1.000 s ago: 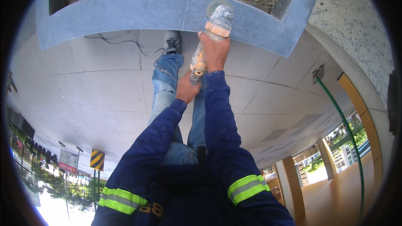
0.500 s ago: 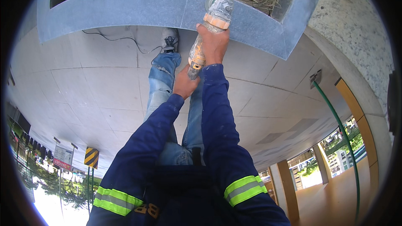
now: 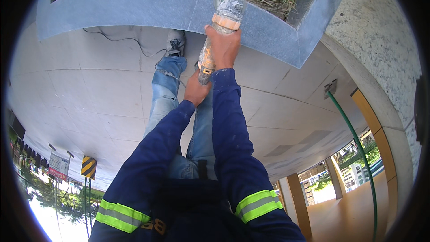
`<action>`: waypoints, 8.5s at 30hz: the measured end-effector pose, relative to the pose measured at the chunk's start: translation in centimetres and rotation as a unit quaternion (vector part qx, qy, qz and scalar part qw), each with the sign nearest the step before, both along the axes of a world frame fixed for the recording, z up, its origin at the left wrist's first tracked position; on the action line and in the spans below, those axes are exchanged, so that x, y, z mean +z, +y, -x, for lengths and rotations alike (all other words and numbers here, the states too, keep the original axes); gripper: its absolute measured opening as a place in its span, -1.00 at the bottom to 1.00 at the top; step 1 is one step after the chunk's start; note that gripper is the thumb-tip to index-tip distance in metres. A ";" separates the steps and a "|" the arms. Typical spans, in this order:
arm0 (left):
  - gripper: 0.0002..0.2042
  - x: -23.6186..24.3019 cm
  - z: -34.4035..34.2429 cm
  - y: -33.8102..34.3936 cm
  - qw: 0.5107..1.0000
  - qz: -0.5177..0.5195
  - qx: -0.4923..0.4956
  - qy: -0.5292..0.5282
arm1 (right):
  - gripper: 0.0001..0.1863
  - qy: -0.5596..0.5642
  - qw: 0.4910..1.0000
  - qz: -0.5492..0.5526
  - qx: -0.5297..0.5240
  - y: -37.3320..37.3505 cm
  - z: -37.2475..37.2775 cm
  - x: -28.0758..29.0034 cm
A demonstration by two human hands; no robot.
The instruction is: The person uses an angle grinder to smooth the edge of a curved concrete planter. They move the tool along the top edge and vertical face, generating dust as they work.
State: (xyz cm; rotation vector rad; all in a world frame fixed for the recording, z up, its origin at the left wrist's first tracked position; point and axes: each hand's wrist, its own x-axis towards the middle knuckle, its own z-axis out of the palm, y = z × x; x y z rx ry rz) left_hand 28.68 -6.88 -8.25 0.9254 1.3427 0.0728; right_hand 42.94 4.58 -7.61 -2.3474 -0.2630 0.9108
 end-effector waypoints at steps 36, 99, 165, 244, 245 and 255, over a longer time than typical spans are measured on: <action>-0.56 -1.2 -0.8 0.1 1.000 -0.005 0.005 -0.012 | -0.26 0.023 0.999 -0.012 -0.024 0.8 -0.9 0.9; -0.59 -0.3 -5.1 -3.5 1.000 0.015 -0.016 -0.018 | -0.30 0.018 0.999 0.000 -0.039 -4.6 -6.1 -0.5; -0.59 -0.2 -1.3 -7.0 0.999 -0.007 0.015 0.029 | -0.29 0.029 0.999 -0.020 0.011 -5.9 -1.0 0.8; -0.50 0.1 -0.2 -13.4 0.988 -0.036 -0.146 0.019 | -0.48 -0.002 0.990 -0.073 -0.118 -17.4 -2.9 -0.3; -0.51 -0.1 -0.9 -13.3 0.987 -0.029 -0.159 0.020 | -0.48 -0.002 0.988 -0.088 -0.127 -17.8 -4.1 -0.3; -0.59 -0.1 2.0 -12.5 0.999 -0.014 -0.036 -0.001 | -0.22 0.021 0.998 0.041 -0.045 -13.2 0.8 0.6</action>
